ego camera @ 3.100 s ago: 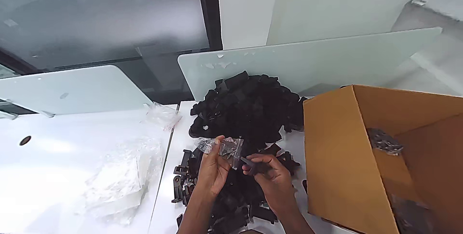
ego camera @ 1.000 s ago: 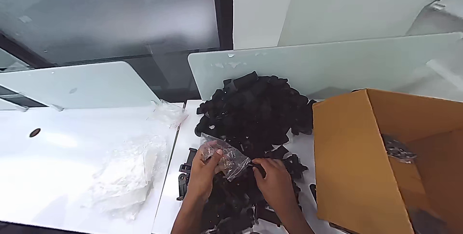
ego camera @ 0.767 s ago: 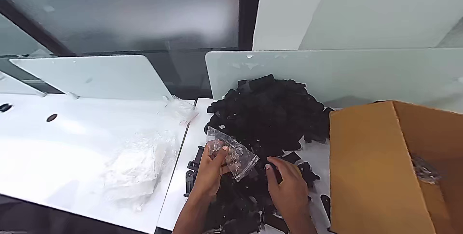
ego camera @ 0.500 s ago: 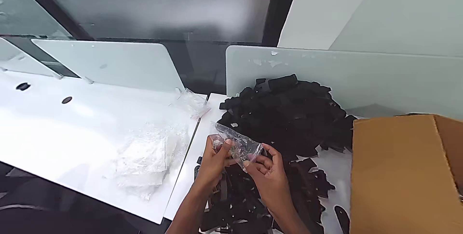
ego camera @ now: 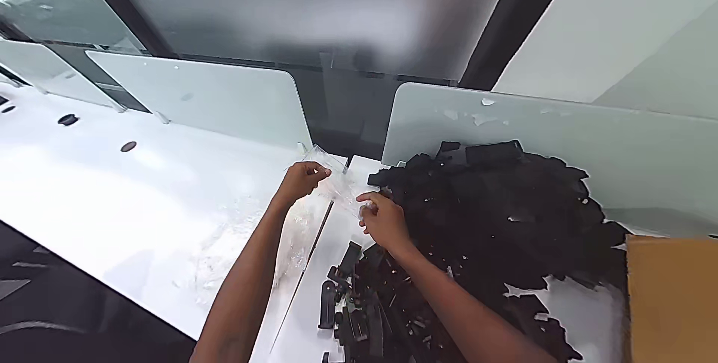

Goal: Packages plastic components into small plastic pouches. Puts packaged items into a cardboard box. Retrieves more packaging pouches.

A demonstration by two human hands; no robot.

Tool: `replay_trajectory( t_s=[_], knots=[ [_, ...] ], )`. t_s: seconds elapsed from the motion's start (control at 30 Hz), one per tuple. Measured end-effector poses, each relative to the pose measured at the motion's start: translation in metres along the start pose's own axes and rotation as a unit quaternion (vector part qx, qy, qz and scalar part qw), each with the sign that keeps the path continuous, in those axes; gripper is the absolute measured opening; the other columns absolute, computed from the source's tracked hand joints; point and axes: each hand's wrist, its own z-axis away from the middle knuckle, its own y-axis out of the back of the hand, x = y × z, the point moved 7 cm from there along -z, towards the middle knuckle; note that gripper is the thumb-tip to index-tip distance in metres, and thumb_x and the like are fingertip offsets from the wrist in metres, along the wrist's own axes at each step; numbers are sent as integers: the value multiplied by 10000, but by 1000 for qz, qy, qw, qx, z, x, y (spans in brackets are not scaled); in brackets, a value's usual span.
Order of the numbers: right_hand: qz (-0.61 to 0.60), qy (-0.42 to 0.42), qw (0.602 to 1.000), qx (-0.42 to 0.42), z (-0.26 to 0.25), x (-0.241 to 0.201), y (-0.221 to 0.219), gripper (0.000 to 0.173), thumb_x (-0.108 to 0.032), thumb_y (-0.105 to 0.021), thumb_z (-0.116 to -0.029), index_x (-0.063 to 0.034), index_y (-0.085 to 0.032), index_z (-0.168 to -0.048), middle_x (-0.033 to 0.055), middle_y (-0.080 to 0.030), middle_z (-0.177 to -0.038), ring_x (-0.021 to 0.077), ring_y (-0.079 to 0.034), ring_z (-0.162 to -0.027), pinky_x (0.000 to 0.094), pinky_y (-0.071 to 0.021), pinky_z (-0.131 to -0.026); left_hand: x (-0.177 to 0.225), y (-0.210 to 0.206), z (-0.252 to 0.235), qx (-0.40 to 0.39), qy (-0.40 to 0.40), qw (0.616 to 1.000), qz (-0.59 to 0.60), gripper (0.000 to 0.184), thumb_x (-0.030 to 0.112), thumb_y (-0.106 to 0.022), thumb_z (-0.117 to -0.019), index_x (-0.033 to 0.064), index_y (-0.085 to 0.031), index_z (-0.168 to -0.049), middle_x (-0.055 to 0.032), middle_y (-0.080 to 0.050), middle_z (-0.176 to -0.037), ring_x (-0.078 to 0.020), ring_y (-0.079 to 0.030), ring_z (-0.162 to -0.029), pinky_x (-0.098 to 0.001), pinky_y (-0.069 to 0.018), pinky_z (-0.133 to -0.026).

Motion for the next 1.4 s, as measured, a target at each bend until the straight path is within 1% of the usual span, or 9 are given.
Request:
replay_trajectory(
  t_s=[0.13, 0.27, 0.33, 0.47, 0.73, 0.83, 0.97, 1.13, 1.4],
  knots=[
    [0, -10, 1000, -24, -73, 1, -36, 352, -115, -567, -1022, -106, -634, -1367, 114, -727, -927, 186, -713, -730, 368, -603, -697, -10, 32, -49, 83, 5, 963, -258, 463, 468, -625, -1000, 38, -723, -1142, -209, -718, -945, -409, -698, -894, -651, -534, -817],
    [-19, -37, 999, -1, -127, 6, -62, 404, -122, -631, -994, -58, -586, -1390, 186, -710, -1014, 281, -722, -784, 460, -612, -738, 3, 12, -54, 228, -118, 888, -382, 357, 274, -529, -1050, -44, -681, -996, -240, -680, -980, -439, -677, -974, -577, -553, -778],
    [11, -57, 998, -9, -145, 15, -74, 431, -154, -692, -956, -56, -602, -1366, 189, -723, -1007, 302, -728, -793, 487, -606, -745, -14, -15, -58, 171, -127, 888, -409, 317, 263, -539, -1042, -2, -705, -989, -202, -687, -978, -409, -666, -989, -561, -532, -767],
    [117, -69, 986, -99, -164, 33, -92, 445, -233, -724, -931, -133, -633, -1355, 161, -725, -1012, 281, -717, -786, 482, -593, -733, -64, -45, -62, 66, -16, 891, -448, 307, 243, -551, -1037, 129, -671, -1296, -191, -676, -1133, -416, -613, -1104, -579, -480, -848],
    [144, -12, 985, -95, -137, 11, -72, 433, -321, -615, -1021, -156, -598, -1421, 196, -721, -965, 329, -698, -743, 526, -571, -696, -53, -35, -53, 34, 73, 903, -421, 334, 271, -487, -1055, 22, -693, -1141, -216, -632, -1216, -435, -569, -1183, -601, -484, -869],
    [191, 22, 979, -67, -111, -10, -43, 446, -374, -652, -995, -125, -640, -1364, 220, -710, -1092, 407, -687, -954, 630, -524, -812, -19, -29, -34, 38, 106, 911, -397, 354, 288, -543, -1031, -24, -697, -1094, -251, -595, -1273, -458, -565, -1196, -614, -518, -841],
    [315, 41, 940, -121, -56, -16, 1, 355, -397, -667, -962, -103, -730, -1150, 169, -717, -1006, 379, -684, -962, 619, -528, -783, 51, -48, 11, -18, 81, 922, -377, 392, 376, -555, -1032, 35, -693, -1168, -221, -639, -1210, -434, -640, -1102, -637, -533, -813],
    [342, 14, 925, -166, 76, -19, 118, 245, -359, -637, -995, -149, -748, -1056, 52, -700, -853, 227, -675, -801, 492, -541, -702, 171, -119, 87, -62, -153, 920, -355, 340, 411, -588, -1013, 128, -714, -1154, -100, -707, -943, -331, -699, -842, -590, -543, -675],
    [176, -69, 982, -17, 300, 56, 310, 168, -296, -632, -1023, -168, -737, -996, -70, -640, -723, 0, -571, -616, 203, -470, -571, 363, -274, 209, -106, -514, 826, -205, 311, 388, -563, -988, 148, -754, -1041, -4, -656, -793, -174, -657, -678, -384, -539, -557]
  ],
)
